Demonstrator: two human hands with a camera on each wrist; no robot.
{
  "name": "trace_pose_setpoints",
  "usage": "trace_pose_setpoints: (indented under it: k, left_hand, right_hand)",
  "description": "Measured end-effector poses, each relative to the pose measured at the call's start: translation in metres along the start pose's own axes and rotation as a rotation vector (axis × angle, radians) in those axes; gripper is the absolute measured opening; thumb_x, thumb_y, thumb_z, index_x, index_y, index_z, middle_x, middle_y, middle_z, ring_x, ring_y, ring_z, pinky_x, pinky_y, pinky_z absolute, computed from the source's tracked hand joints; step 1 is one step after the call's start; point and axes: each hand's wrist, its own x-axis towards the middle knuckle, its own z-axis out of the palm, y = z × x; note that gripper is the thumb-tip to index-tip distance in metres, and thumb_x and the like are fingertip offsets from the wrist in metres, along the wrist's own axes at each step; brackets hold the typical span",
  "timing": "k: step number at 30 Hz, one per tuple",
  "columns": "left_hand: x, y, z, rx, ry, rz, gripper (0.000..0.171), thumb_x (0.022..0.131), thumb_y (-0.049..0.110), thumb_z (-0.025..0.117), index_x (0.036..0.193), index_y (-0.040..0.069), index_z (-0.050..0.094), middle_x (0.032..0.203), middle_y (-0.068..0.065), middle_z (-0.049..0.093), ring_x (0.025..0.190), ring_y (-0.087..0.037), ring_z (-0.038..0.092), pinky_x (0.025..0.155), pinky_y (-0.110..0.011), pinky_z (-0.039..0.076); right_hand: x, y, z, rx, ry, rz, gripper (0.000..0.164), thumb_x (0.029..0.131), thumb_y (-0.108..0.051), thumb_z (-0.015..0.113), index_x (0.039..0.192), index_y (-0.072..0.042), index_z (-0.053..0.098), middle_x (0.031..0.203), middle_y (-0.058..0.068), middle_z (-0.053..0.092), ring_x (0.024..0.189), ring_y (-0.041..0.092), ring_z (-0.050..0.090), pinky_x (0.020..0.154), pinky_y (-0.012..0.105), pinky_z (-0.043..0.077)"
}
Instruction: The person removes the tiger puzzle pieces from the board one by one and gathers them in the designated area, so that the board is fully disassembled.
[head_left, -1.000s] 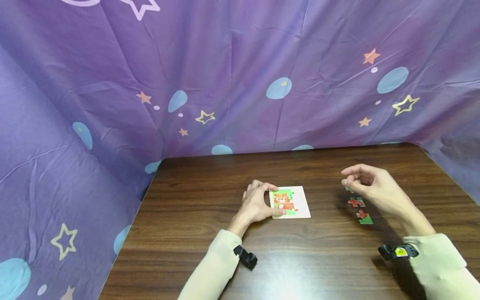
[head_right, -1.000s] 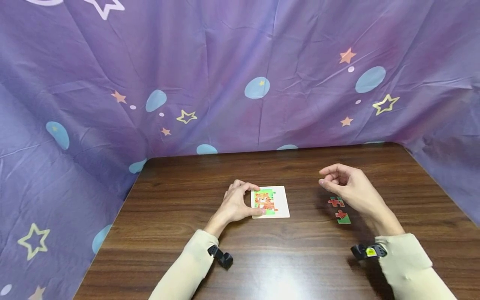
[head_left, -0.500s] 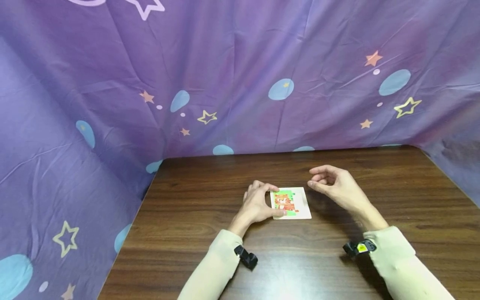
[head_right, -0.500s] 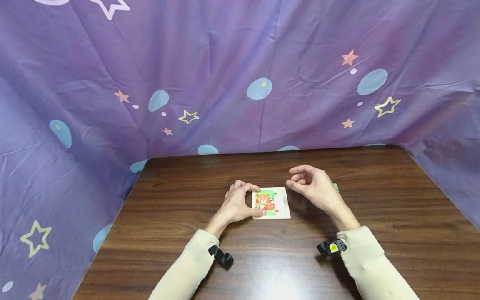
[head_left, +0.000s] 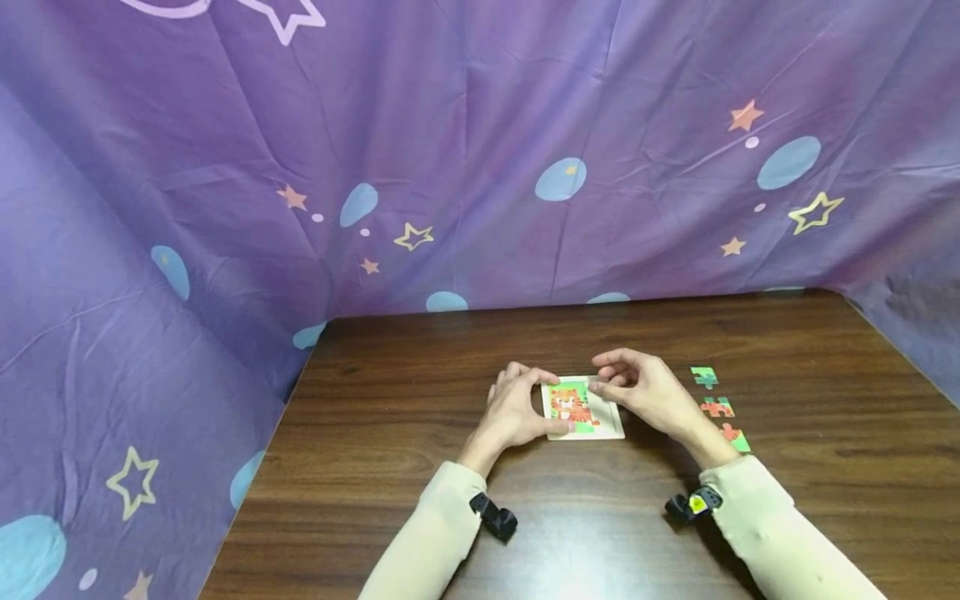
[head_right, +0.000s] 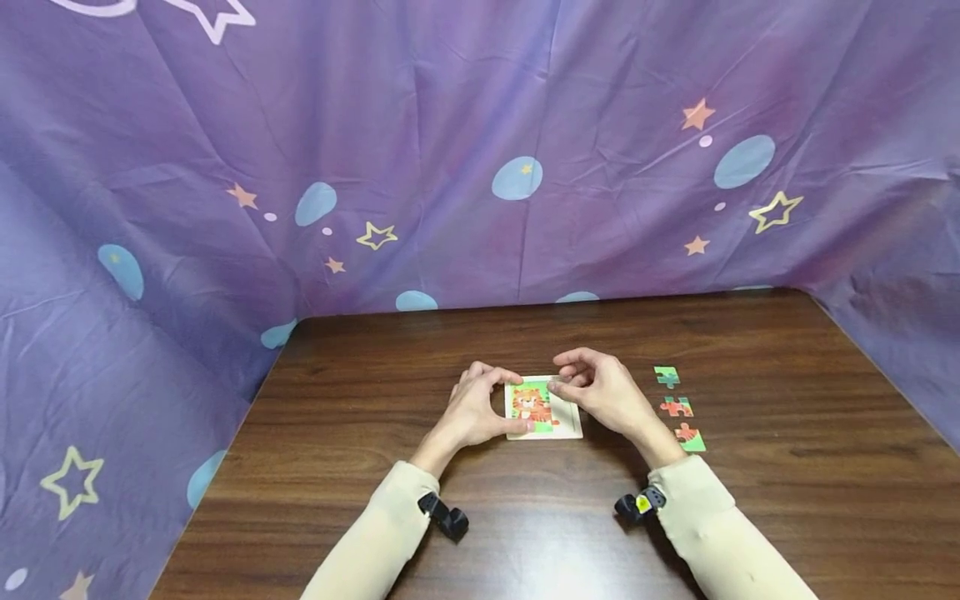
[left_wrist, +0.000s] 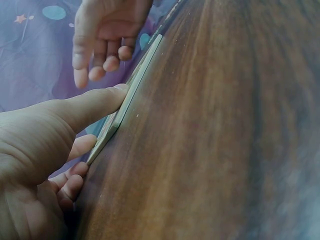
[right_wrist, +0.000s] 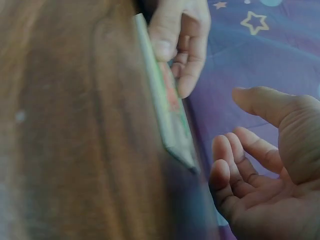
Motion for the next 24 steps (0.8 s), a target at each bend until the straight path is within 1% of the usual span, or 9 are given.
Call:
trace_pose_setpoints:
  k: [3,6,10,13,19,24]
  left_hand:
    - [-0.001,0.0,-0.001,0.008,-0.003,-0.003,0.073,0.076,0.041,0.104,0.14,0.027,0.074,0.139,-0.003,0.058,0.132,-0.025,0.054,0.115,-0.044,0.041]
    - [0.0,0.0,-0.001,0.013,-0.006,-0.006,0.073,0.076,0.041,0.104,0.14,0.028,0.074,0.14,-0.002,0.058,0.133,-0.024,0.053,0.116,-0.043,0.041]
    - [0.0,-0.002,0.001,-0.001,-0.006,0.001,0.072,0.076,0.039,0.104,0.14,0.026,0.074,0.14,-0.003,0.058,0.132,-0.025,0.053,0.115,-0.044,0.041]
    - [0.001,-0.003,0.002,-0.003,-0.004,0.008,0.071,0.077,0.039,0.104,0.14,0.025,0.074,0.14,-0.004,0.057,0.131,-0.026,0.053,0.114,-0.045,0.041]
    - [-0.001,-0.001,0.0,0.019,-0.012,-0.005,0.072,0.077,0.041,0.104,0.141,0.027,0.073,0.142,-0.004,0.057,0.134,-0.025,0.053,0.115,-0.045,0.041]
    - [0.0,0.0,-0.001,0.026,-0.019,-0.007,0.072,0.078,0.042,0.103,0.141,0.028,0.073,0.144,-0.003,0.057,0.135,-0.024,0.053,0.116,-0.045,0.041]
  right_hand:
    - [-0.001,0.005,0.004,-0.016,-0.026,-0.004,0.045,0.098,-0.017,0.088,0.134,0.004,0.072,0.112,0.016,0.076,0.09,0.018,0.07,0.075,0.024,0.058]
    - [0.0,0.009,0.007,-0.069,-0.03,-0.008,0.043,0.096,-0.018,0.089,0.131,0.002,0.074,0.11,0.014,0.074,0.089,0.019,0.067,0.077,0.024,0.055]
    - [-0.001,0.012,0.011,-0.195,-0.01,-0.01,0.042,0.094,-0.024,0.092,0.127,-0.003,0.077,0.109,0.011,0.07,0.091,0.019,0.064,0.08,0.027,0.051]
    - [-0.002,0.014,0.013,-0.263,0.005,-0.018,0.042,0.092,-0.028,0.094,0.124,-0.007,0.079,0.106,0.009,0.068,0.091,0.019,0.061,0.079,0.03,0.049]
    - [-0.002,0.016,0.015,-0.312,0.006,-0.059,0.044,0.087,-0.032,0.099,0.12,-0.009,0.08,0.098,0.006,0.062,0.086,0.017,0.055,0.074,0.031,0.045]
    - [-0.003,0.018,0.015,-0.337,0.004,-0.072,0.046,0.084,-0.031,0.101,0.119,-0.01,0.081,0.096,0.005,0.06,0.085,0.016,0.053,0.074,0.03,0.044]
